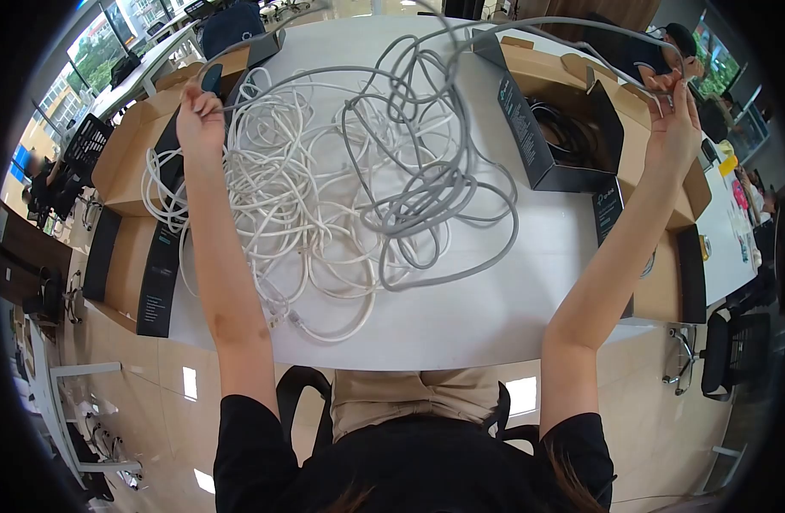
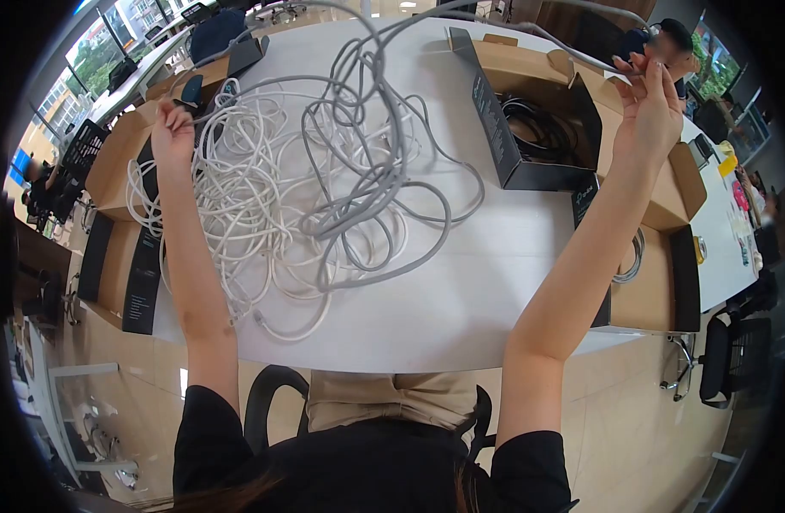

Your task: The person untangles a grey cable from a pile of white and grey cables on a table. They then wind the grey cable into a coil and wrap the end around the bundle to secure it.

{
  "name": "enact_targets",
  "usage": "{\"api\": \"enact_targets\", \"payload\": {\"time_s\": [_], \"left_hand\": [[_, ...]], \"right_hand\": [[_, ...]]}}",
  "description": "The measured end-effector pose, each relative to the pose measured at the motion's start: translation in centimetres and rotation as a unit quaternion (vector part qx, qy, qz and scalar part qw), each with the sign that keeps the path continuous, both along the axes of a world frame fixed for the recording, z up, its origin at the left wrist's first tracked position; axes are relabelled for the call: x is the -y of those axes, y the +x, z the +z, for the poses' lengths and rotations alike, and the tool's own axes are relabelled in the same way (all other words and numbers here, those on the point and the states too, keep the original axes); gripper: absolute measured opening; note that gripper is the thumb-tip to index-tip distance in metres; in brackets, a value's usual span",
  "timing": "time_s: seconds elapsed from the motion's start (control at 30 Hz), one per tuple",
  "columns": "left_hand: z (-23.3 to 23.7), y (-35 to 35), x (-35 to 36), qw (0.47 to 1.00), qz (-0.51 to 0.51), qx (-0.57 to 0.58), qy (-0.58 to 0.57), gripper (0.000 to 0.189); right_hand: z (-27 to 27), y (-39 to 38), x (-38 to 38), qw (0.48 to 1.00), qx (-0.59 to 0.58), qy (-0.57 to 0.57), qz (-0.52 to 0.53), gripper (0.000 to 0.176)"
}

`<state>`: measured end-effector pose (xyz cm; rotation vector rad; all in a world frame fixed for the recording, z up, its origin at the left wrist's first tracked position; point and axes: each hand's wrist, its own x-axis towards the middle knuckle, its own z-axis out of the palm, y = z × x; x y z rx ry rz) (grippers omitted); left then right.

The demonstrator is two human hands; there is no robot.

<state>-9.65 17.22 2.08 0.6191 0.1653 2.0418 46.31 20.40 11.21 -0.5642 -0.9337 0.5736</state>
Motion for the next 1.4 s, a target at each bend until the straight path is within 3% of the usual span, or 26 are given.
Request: {"api": "enact_targets", "payload": {"time_s": [0.13,0.27,0.33,0.43,0.57,0.63,0.7,0.8,0.9,1.0,1.1,1.13,1.2,1.23,1.3,1.37,1.4], "left_hand": [[2.5,5.1,0.7,0.964,-0.011,-0.261,-0.041,0.028],[5.5,11.8,3.5,0.878,-0.005,-0.476,-0.046,0.044],[5.8,13.3,4.4,0.804,-0.023,-0.593,-0.026,0.048],[5.3,13.0,4.9,0.6,-0.003,-0.797,-0.066,0.049],[5.9,14.4,4.9,0.45,0.017,-0.864,-0.225,0.039],[5.2,15.2,4.5,0.496,0.029,-0.855,-0.146,0.037],[4.4,16.9,4.4,0.539,0.06,-0.84,-0.02,0.037],[1.8,18.4,2.9,0.531,0.047,-0.837,0.126,0.032],[0.1,20.2,2.5,0.462,0.068,-0.88,0.086,0.023],[1.1,20.3,2.1,0.506,0.066,-0.86,0.007,0.016],[2.1,19.3,2.0,0.614,0.123,-0.779,-0.015,0.012],[2.1,19.0,1.8,0.675,0.145,-0.723,-0.027,0.012],[2.3,17.9,1.4,0.706,0.172,-0.685,-0.055,0.011],[2.4,17.5,1.3,0.721,0.186,-0.664,-0.07,0.011],[3.0,16.9,1.4,0.808,0.188,-0.543,-0.13,0.012],[3.7,14.9,1.5,0.862,0.219,-0.422,-0.177,0.013],[3.3,12.7,0.8,0.901,0.223,-0.342,-0.144,0.013]], "right_hand": [[0.1,-1.9,-0.1,0.995,0.071,0.05,0.057,0.025],[-0.3,-3.2,-1.0,0.989,0.129,0.042,0.067,0.025],[-1.0,-3.4,-1.8,0.987,0.158,0.018,0.036,0.023],[-2.7,-3.1,-4.0,0.987,0.157,-0.002,-0.023,0.022],[-5.1,-1.5,-6.8,0.978,0.159,-0.011,-0.131,0.023],[-5.2,-1.2,-6.7,0.952,0.227,-0.056,-0.2,0.024],[-5.3,-0.7,-6.2,0.891,0.342,-0.13,-0.268,0.026],[-4.7,-1.1,-5.6,0.839,0.442,-0.093,-0.303,0.028],[-2.3,-4.1,-2.0,0.882,0.426,-0.073,-0.189,0.027],[-1.6,-4.5,-1.1,0.869,0.492,-0.05,-0.026,0.029],[-0.5,-6.6,1.8,0.808,0.56,-0.074,0.166,0.028],[-0.4,-7.8,2.9,0.777,0.582,-0.085,0.223,0.03],[-0.3,-10.3,4.7,0.702,0.619,-0.105,0.336,0.033],[-0.7,-11.4,5.2,0.67,0.674,-0.044,0.307,0.04],[-2.9,-13.3,5.9,0.672,0.678,0.01,0.297,0.047],[-4.0,-14.6,6.0,0.639,0.735,-0.006,0.227,0.048],[-4.5,-14.9,6.0,0.621,0.76,-0.016,0.191,0.05]]}}
